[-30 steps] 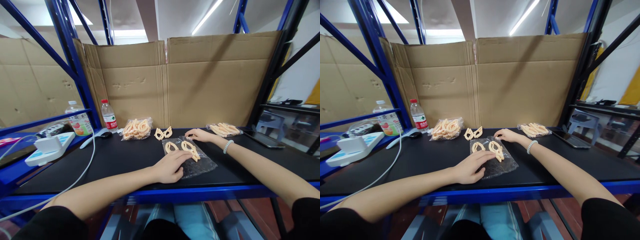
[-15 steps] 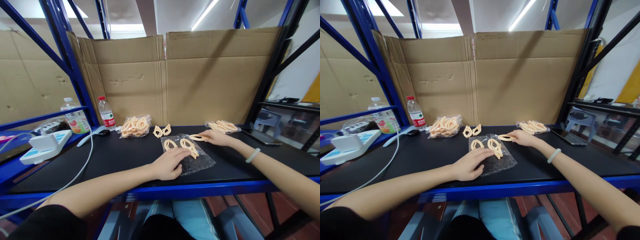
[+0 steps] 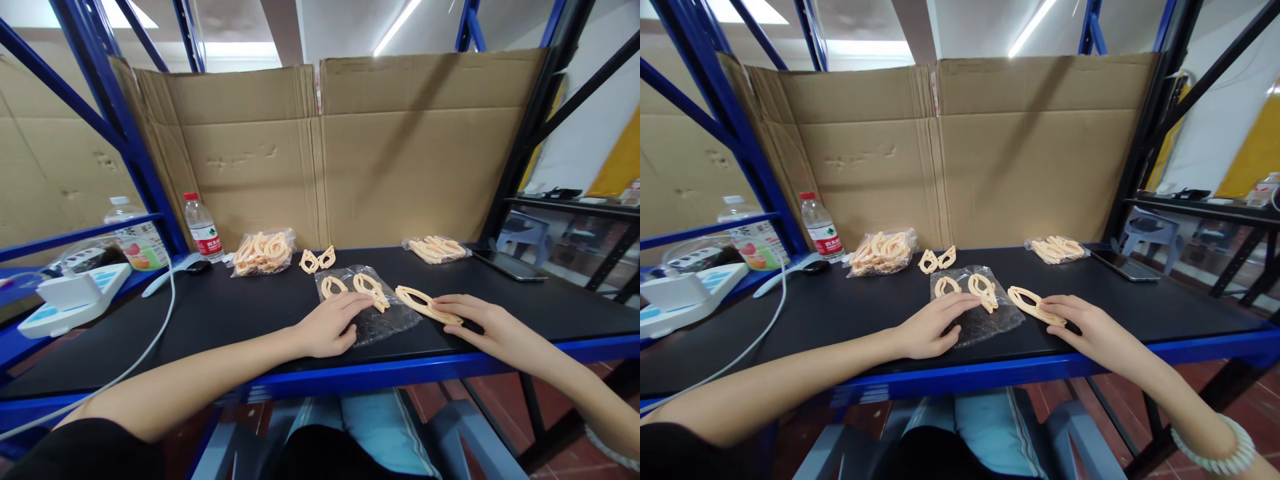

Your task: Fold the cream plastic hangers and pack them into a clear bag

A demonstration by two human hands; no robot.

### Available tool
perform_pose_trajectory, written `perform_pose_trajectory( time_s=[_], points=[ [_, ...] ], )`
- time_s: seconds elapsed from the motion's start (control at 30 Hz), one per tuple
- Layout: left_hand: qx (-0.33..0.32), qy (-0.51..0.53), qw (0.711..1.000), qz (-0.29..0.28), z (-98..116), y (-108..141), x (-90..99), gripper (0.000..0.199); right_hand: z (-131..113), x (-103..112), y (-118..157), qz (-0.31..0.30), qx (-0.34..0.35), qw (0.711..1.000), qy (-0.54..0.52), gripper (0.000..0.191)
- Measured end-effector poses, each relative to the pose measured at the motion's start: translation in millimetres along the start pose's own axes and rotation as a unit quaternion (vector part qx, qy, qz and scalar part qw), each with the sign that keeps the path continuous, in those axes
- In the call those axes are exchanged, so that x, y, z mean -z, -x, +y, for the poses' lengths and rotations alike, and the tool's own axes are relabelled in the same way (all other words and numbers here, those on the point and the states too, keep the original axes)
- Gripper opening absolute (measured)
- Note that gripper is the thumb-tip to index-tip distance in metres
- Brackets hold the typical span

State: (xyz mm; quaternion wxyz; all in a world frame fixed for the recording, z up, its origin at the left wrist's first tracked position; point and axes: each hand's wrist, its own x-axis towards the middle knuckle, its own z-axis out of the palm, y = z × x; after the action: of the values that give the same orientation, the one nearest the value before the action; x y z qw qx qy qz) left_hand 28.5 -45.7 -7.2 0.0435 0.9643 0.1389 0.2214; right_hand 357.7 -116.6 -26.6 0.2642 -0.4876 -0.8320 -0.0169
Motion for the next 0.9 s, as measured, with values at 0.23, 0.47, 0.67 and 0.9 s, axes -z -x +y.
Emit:
perform_pose_trajectory(
  time_s=[0.23, 0.47, 0.67, 0.9],
  points=[
    [-0.005, 0.001, 1.000, 0.000, -2.1, 0.9, -1.1, 0.061, 7.9, -4.2, 2.2, 0.030, 0.000, 0.999, 0.018, 0.041],
    [-0.004, 0.002, 1.000, -0.001, -1.2, 0.0, -0.5, 0.060, -22.4, -6.0, 15.1, 0.033, 0.085, 0.996, 0.015, 0.033],
    [0.001, -0.003, 1.000, -0.002, -0.4, 0.1, -0.7, 0.059, -46.4, -14.8, 33.3, 0.116, 0.196, 0.971, 0.067, 0.046],
    [-0.008, 0.003, 1.000, 0.001, -1.7, 0.5, -0.1, 0.061, -48.4, -7.7, 40.9, 0.238, 0.188, 0.949, 0.084, 0.052]
  ],
)
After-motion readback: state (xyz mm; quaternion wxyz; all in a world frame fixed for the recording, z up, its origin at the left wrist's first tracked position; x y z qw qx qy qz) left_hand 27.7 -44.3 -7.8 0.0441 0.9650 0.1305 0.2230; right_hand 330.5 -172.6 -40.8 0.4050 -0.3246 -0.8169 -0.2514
